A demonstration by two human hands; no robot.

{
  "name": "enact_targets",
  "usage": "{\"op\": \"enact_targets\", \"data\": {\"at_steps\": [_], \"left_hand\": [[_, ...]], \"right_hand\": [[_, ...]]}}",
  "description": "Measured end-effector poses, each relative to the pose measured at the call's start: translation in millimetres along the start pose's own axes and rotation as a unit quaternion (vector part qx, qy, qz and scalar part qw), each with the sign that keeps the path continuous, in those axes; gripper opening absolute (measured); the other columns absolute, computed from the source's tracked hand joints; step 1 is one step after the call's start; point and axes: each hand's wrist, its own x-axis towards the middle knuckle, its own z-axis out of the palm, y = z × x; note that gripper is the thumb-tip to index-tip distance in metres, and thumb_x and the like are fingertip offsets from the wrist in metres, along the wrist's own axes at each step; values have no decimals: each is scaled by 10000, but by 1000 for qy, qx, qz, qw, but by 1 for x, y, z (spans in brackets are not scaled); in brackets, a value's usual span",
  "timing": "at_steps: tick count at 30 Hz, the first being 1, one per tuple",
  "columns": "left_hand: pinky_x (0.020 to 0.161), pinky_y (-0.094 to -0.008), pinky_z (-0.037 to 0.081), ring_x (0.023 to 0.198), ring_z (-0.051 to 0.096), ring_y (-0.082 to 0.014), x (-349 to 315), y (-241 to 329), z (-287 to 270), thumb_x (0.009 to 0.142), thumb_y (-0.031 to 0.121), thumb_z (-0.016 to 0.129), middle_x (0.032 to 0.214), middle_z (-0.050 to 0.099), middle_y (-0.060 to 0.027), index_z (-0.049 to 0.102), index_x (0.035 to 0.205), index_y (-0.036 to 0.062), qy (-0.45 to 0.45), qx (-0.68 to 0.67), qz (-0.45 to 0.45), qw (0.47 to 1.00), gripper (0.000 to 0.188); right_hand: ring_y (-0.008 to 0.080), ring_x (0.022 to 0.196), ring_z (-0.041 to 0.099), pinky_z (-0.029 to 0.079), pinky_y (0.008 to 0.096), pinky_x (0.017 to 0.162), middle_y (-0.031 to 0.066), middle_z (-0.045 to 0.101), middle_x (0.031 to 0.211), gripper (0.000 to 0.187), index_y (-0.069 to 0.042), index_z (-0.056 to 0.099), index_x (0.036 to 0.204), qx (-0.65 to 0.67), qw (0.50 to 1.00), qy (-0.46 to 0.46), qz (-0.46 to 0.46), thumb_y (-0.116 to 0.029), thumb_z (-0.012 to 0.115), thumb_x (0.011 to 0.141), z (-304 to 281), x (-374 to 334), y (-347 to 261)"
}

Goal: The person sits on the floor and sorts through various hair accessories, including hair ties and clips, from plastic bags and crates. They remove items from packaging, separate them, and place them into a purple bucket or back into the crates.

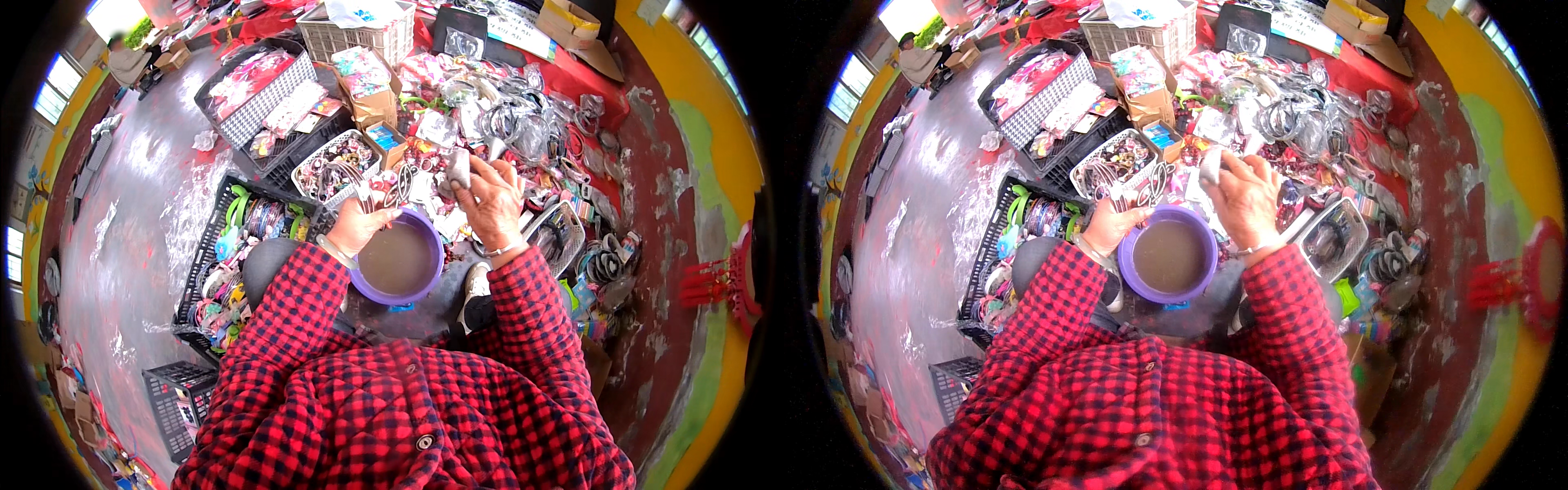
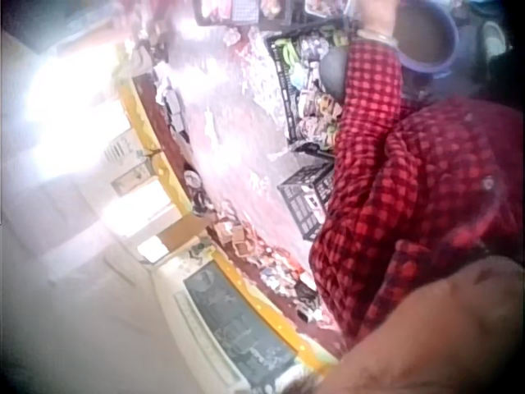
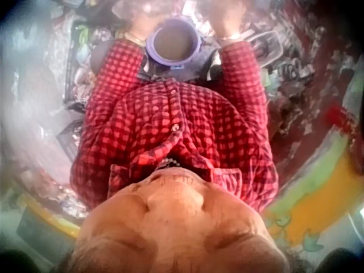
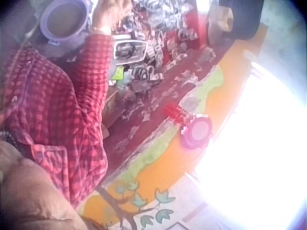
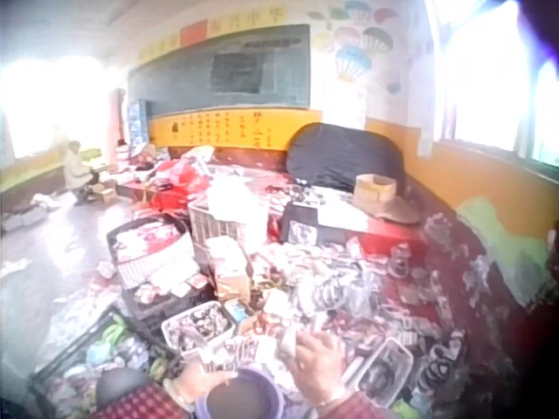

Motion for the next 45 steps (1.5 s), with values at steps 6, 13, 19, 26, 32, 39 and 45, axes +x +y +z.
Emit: {"op": "enact_targets", "data": {"at_steps": [6, 13, 19, 26, 32, 39, 45], "left_hand": [[594, -223, 426, 678, 530, -66, -4, 3, 8, 774, 16, 626, 763, 588, -2, 616, 874, 14, -104, 39, -42, 993, 101], [522, -199, 394, 606, 535, -73, -14, -1, 14, 778, 81, 650, 701, 596, -7, 624, 858, 12, -155, -59, -66, 984, 108], [446, -167, 331, 521, 492, -33, -18, 11, 14, 766, 119, 659, 643, 595, 3, 633, 789, 21, -212, -37, -63, 975, 104], [451, -159, 334, 526, 474, -18, -19, 29, 2, 756, 134, 661, 689, 612, -8, 632, 791, 17, -242, -19, -126, 962, 125], [460, -160, 327, 530, 466, -22, -17, 28, -2, 782, 127, 640, 716, 623, -13, 629, 835, 25, -240, -4, -126, 963, 116], [538, -231, 407, 577, 517, -76, -8, -12, -3, 828, 127, 575, 679, 600, -8, 588, 780, 36, -131, 109, -39, 985, 103], [700, -283, 457, 747, 575, -139, -4, -22, -2, 771, 108, 611, 815, 627, -80, 604, 952, 52, -68, 352, 44, 933, 190]], "right_hand": [[286, 1109, 434, 306, 445, 919, 44, 538, 1153, 331, -117, 637, 933, 40, 988, 7, -152, -212, 667, 617, 10, -9, -20], [318, 974, 500, 361, 420, 862, 137, 557, 1027, 286, -48, 578, 1004, 204, 971, -93, -80, -227, 558, 782, 58, -22, -16], [115, 738, 552, 449, 264, 666, 33, 598, 833, 293, -9, 588, 935, 524, 795, -116, 283, -284, 497, 890, 74, -28, 9], [120, 668, 571, 468, 256, 619, 12, 606, 762, 219, -26, 591, 925, 538, 782, -190, 251, -231, 537, 867, 82, -29, 35], [146, 704, 565, 456, 274, 627, 40, 606, 816, 258, -28, 592, 947, 692, 543, -105, 464, -265, 561, 851, 84, -26, 50], [266, 822, 607, 497, 418, 714, 90, 615, 958, 400, -64, 578, 1007, 727, 478, 132, 475, -430, 520, 857, 33, -1, 70], [104, 616, 541, 444, 241, 571, 2, 583, 724, 158, -65, 584, 791, 456, 774, -278, 340, -219, 596, 823, 44, -17, 63]]}}
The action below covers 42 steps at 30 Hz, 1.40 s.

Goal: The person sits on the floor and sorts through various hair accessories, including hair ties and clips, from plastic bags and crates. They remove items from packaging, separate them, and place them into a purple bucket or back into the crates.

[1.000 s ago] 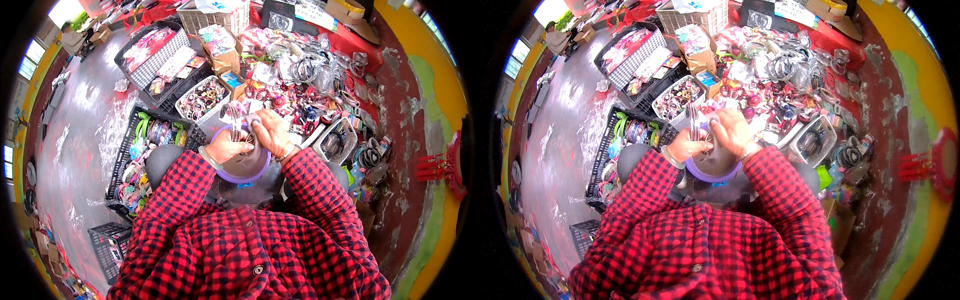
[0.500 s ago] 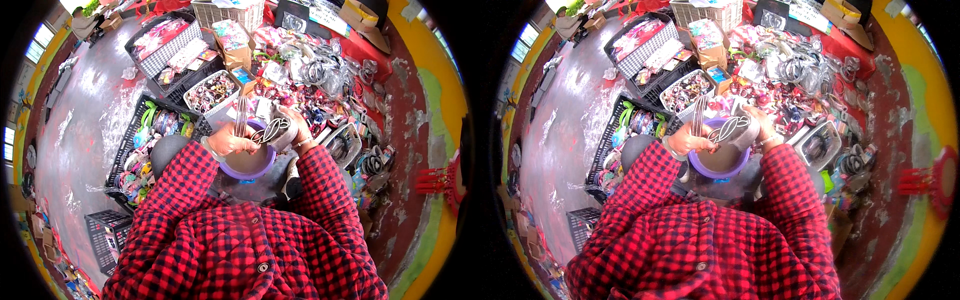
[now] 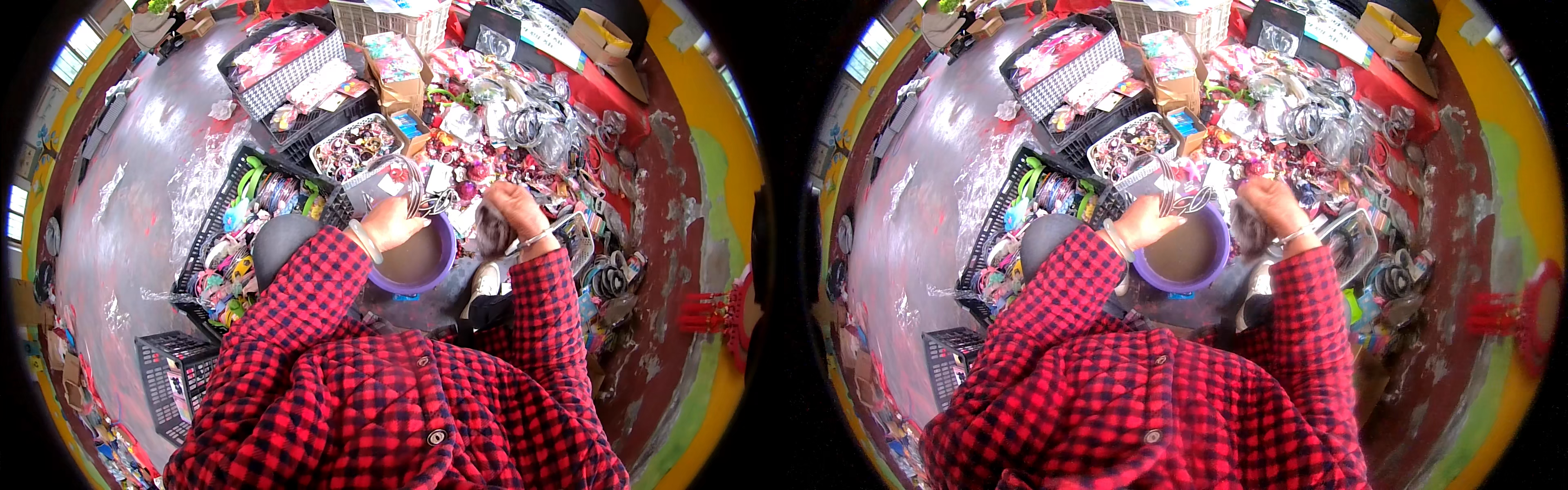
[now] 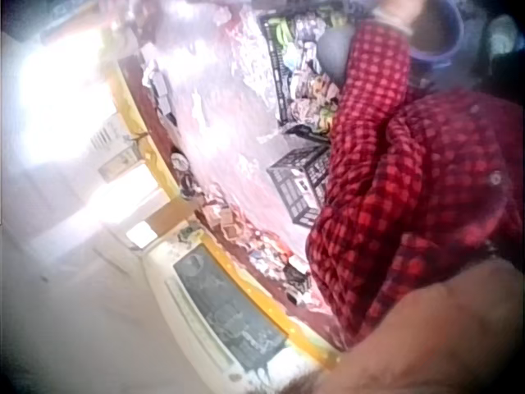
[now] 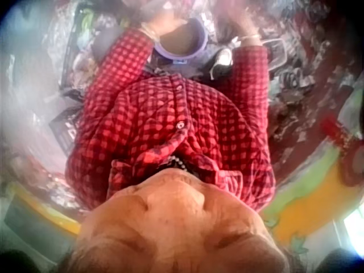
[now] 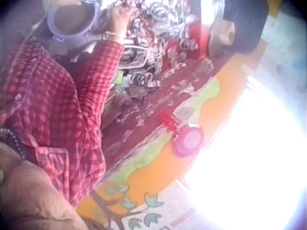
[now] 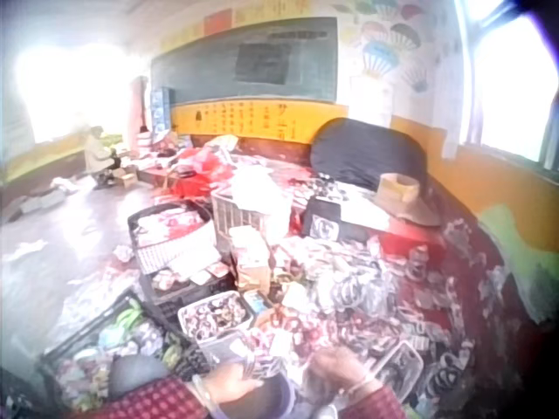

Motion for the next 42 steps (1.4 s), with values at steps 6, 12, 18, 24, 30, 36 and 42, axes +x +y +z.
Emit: {"op": "enact_targets", "data": {"at_steps": [6, 12, 18, 24, 30, 36, 42], "left_hand": [[755, -297, 449, 840, 565, -136, 1, 13, 1, 797, 71, 584, 917, 626, -77, 577, 1031, 10, 33, -145, 10, 989, 243], [801, -340, 422, 910, 560, -258, -2, 20, 14, 861, 183, 539, 854, 592, -167, 503, 1027, 1, 84, -95, 107, 986, 249], [474, -224, 437, 579, 566, -107, 4, 8, 1, 886, 95, 491, 768, 572, -70, 429, 969, 18, 81, -262, -63, 960, 129], [648, -227, 472, 785, 578, -131, 7, 11, -3, 837, -7, 511, 874, 580, -74, 483, 1061, 1, 168, -536, -88, 823, 226], [788, -267, 468, 862, 579, -142, 6, 4, 7, 836, -17, 527, 947, 598, -73, 516, 1082, -12, 32, -591, -66, 804, 246], [761, -271, 476, 840, 579, -138, 2, 14, 7, 823, -5, 560, 952, 595, -72, 548, 1029, 3, -1, -540, -90, 837, 206], [714, -220, 452, 766, 546, -87, 4, 5, 10, 804, 31, 613, 860, 585, -21, 561, 937, 5, 31, -476, -77, 876, 145]], "right_hand": [[118, 749, 578, 461, 259, 658, 64, 636, 838, 192, -7, 631, 897, 209, 970, -87, 93, -185, 585, 844, 57, -20, -10], [148, 660, 600, 488, 264, 602, 62, 633, 768, 96, -14, 613, 832, 423, 901, 27, 88, -104, 583, 829, 66, 0, 21], [147, 626, 591, 488, 269, 572, 54, 620, 733, 71, -16, 610, 820, 388, 915, 55, 95, -84, 589, 820, 65, -7, 11], [172, 638, 602, 500, 303, 595, 73, 629, 756, 96, -14, 615, 849, 370, 921, 97, 71, -102, 603, 815, 63, -4, 14], [164, 697, 623, 519, 275, 636, 82, 643, 830, 153, -1, 612, 928, 354, 930, -27, 93, -122, 547, 861, 75, -8, 14], [156, 743, 621, 514, 275, 664, 85, 640, 890, 178, 2, 594, 975, 354, 933, -40, 52, -128, 521, 878, 75, -14, 4], [147, 758, 614, 507, 271, 680, 74, 633, 900, 192, -3, 586, 993, 367, 928, -50, 36, -144, 534, 874, 76, -14, 3]]}}
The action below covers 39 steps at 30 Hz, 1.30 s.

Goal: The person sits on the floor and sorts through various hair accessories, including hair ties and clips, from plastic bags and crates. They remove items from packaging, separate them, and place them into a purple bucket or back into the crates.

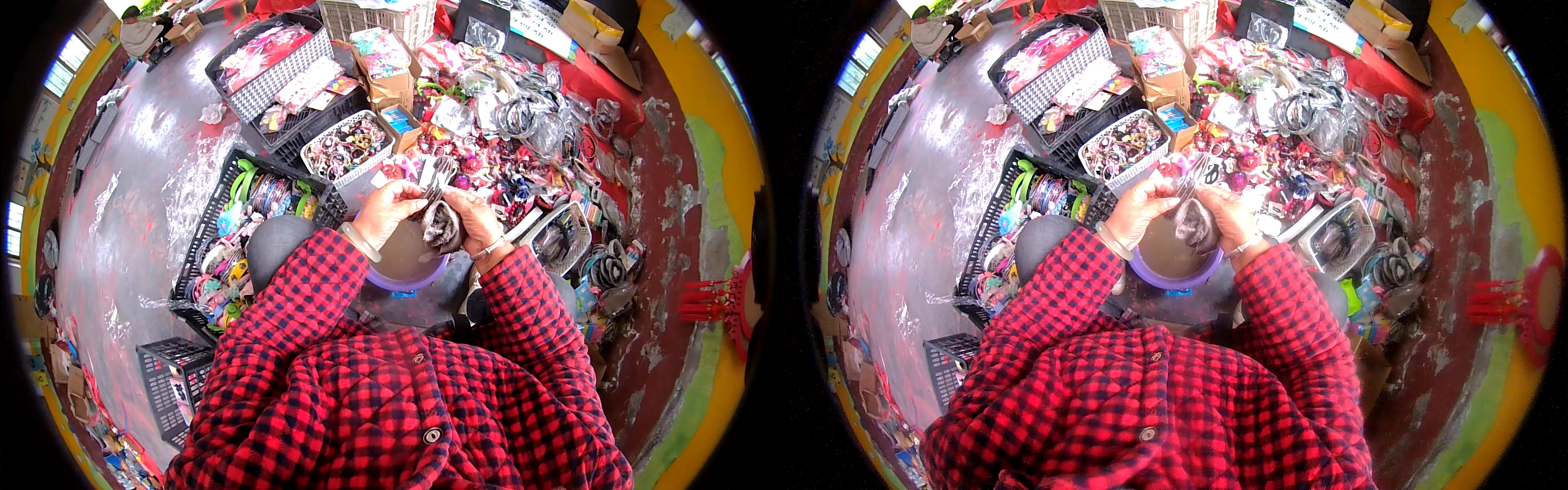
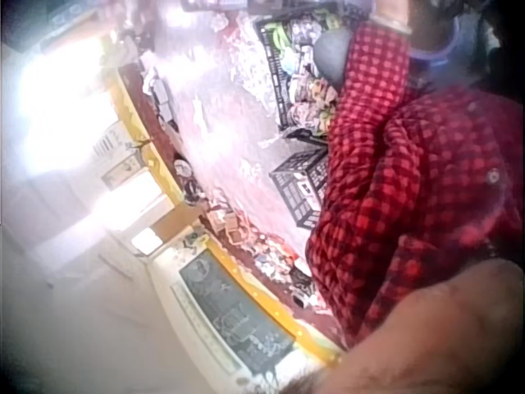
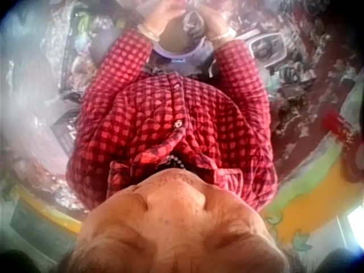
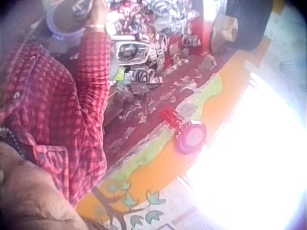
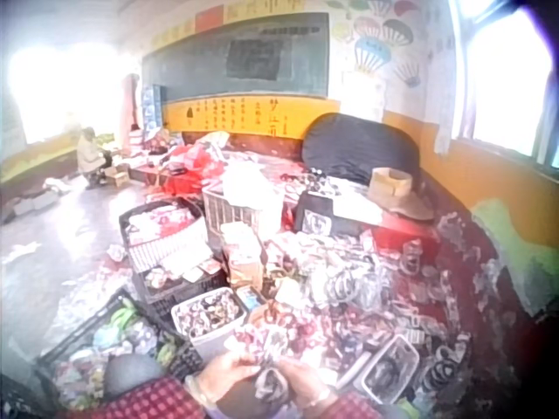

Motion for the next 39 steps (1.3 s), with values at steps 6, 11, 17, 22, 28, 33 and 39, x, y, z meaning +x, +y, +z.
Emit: {"op": "enact_targets", "data": {"at_steps": [6, 11, 17, 22, 28, 33, 39], "left_hand": [[734, -221, 441, 811, 532, -83, 0, -1, -5, 814, 52, 611, 897, 574, -26, 533, 988, -3, -15, 208, 30, 978, 197], [782, -226, 411, 886, 484, -72, 0, 5, 11, 867, 122, 561, 983, 537, -32, 452, 1125, -5, -2, 64, 52, 997, 307], [831, -246, 393, 942, 469, -93, -5, 2, 16, 945, 175, 409, 1036, 506, -15, 431, 1179, 30, -46, -36, 8, 998, 277], [821, -263, 427, 915, 521, -116, -4, 14, 8, 937, 154, 412, 1001, 536, -43, 441, 1141, 31, -18, -93, 15, 995, 240], [762, -332, 470, 827, 579, -215, -35, 114, -33, 930, 213, 423, 862, 565, -122, 436, 1077, 22, 24, -4, 174, 984, 241], [762, -292, 422, 792, 514, -153, -136, 193, -108, 928, 222, 420, 891, 528, -79, 423, 1143, -15, 123, 141, 188, 964, 321], [764, -231, 422, 839, 508, -100, -275, 151, -208, 914, 130, 450, 931, 542, -34, 380, 1259, -40, 277, 202, 78, 936, 391]], "right_hand": [[132, 724, 610, 499, 254, 657, 51, 637, 853, 160, -17, 602, 960, 8, 1000, -8, -2, -130, 571, 851, 0, -2, -1], [103, 651, 584, 470, 231, 585, 23, 632, 744, 132, -15, 621, 828, -135, 989, 60, -29, -144, 597, 838, 19, -10, -9], [151, 592, 529, 437, 303, 564, 117, 577, 668, 174, -4, 583, 838, -550, 819, -31, -161, -178, 577, 834, 31, -16, -4], [181, 701, 605, 481, 316, 636, 122, 625, 816, 263, -34, 593, 1032, -551, 780, -32, -295, -202, 571, 831, 14, -3, 11], [125, 800, 590, 473, 260, 716, 99, 646, 910, 235, -7, 609, 1040, -451, 874, 62, -168, -98, 561, 829, 3, -8, -4], [153, 751, 618, 467, 253, 701, 102, 643, 862, 244, 45, 594, 1027, -538, 828, -11, -161, -115, 511, 863, -5, -17, -6], [82, 669, 569, 446, 217, 624, 67, 665, 777, 222, -8, 638, 991, -576, 815, -5, -62, -140, 529, 849, -4, -11, 20]]}}
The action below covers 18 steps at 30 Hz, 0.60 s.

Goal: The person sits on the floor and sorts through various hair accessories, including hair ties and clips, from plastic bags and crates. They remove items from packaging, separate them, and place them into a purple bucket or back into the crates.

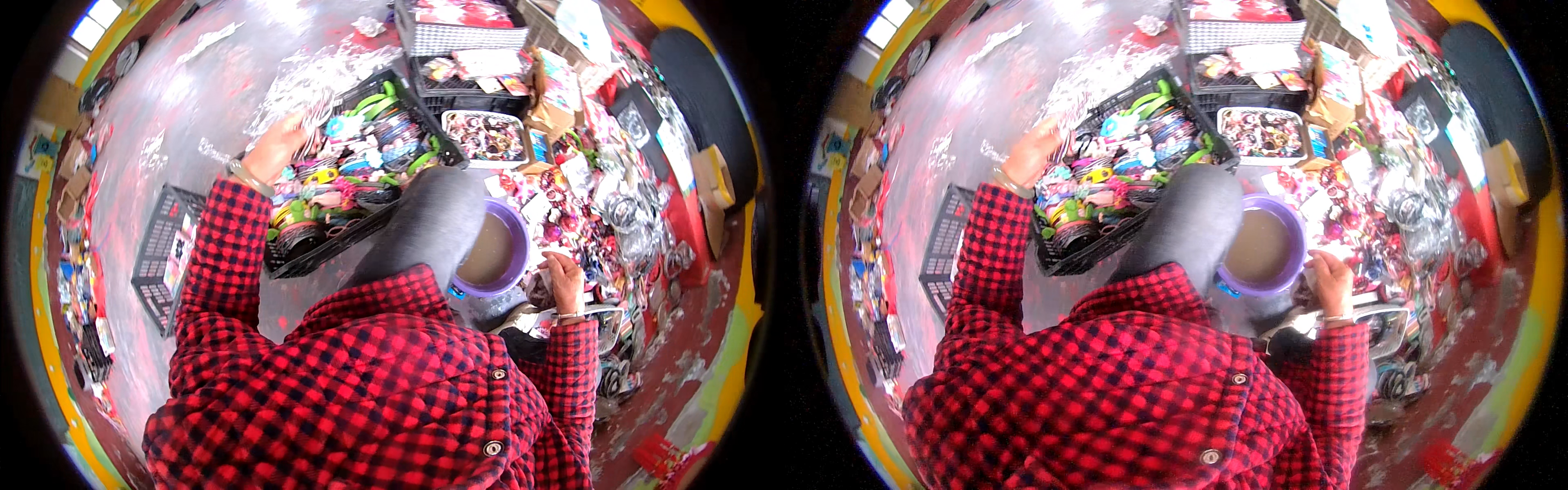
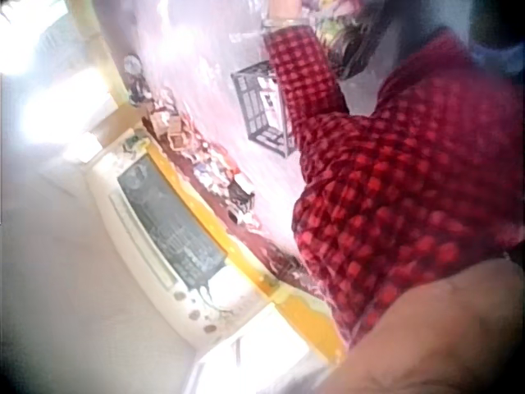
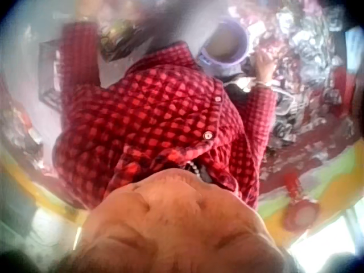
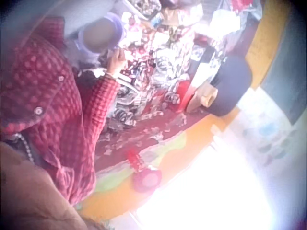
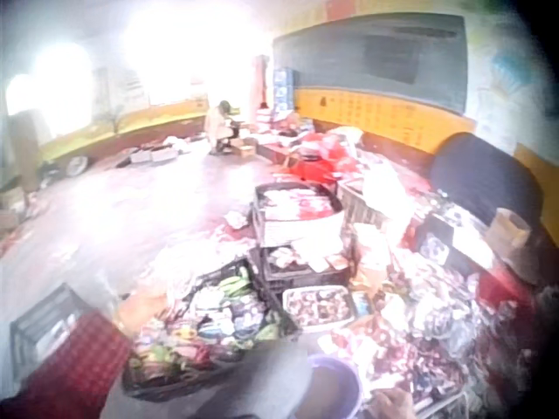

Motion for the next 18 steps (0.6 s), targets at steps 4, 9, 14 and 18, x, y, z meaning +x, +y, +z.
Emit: {"op": "enact_targets", "data": {"at_steps": [4, 9, 14, 18], "left_hand": [[764, -227, 415, 835, 501, -88, -46, -82, -29, 889, 68, 455, 946, 547, -18, 424, 1250, -30, 17, 40, -87, 995, 375], [661, -230, 420, 750, 499, -83, -89, -134, -45, 872, 61, 474, 866, 548, 1, 459, 1239, 1, -18, -5, -175, 984, 373], [630, -250, 424, 728, 501, -98, -102, -154, -67, 834, 38, 503, 863, 558, -24, 529, 1162, -17, -72, 48, -180, 980, 334], [611, -253, 419, 664, 506, -110, -102, -158, -67, 842, 68, 477, 758, 543, -25, 538, 1140, -7, -59, 22, -189, 980, 313]], "right_hand": [[124, 740, 604, 458, 243, 696, 94, 663, 774, 228, 20, 638, 967, -41, 999, -27, 14, -125, 505, 851, 13, -1, 10], [110, 721, 571, 435, 227, 695, 56, 644, 758, 236, 39, 638, 945, -72, 994, -54, 67, -158, 537, 864, 21, 1, 39], [104, 704, 570, 440, 228, 673, 58, 649, 763, 233, 29, 645, 936, -93, 990, -61, 85, -160, 533, 859, 24, 8, 65], [104, 689, 571, 444, 230, 657, 51, 652, 757, 253, 25, 647, 935, -110, 987, -82, 88, -183, 526, 856, 31, 1, 44]]}}
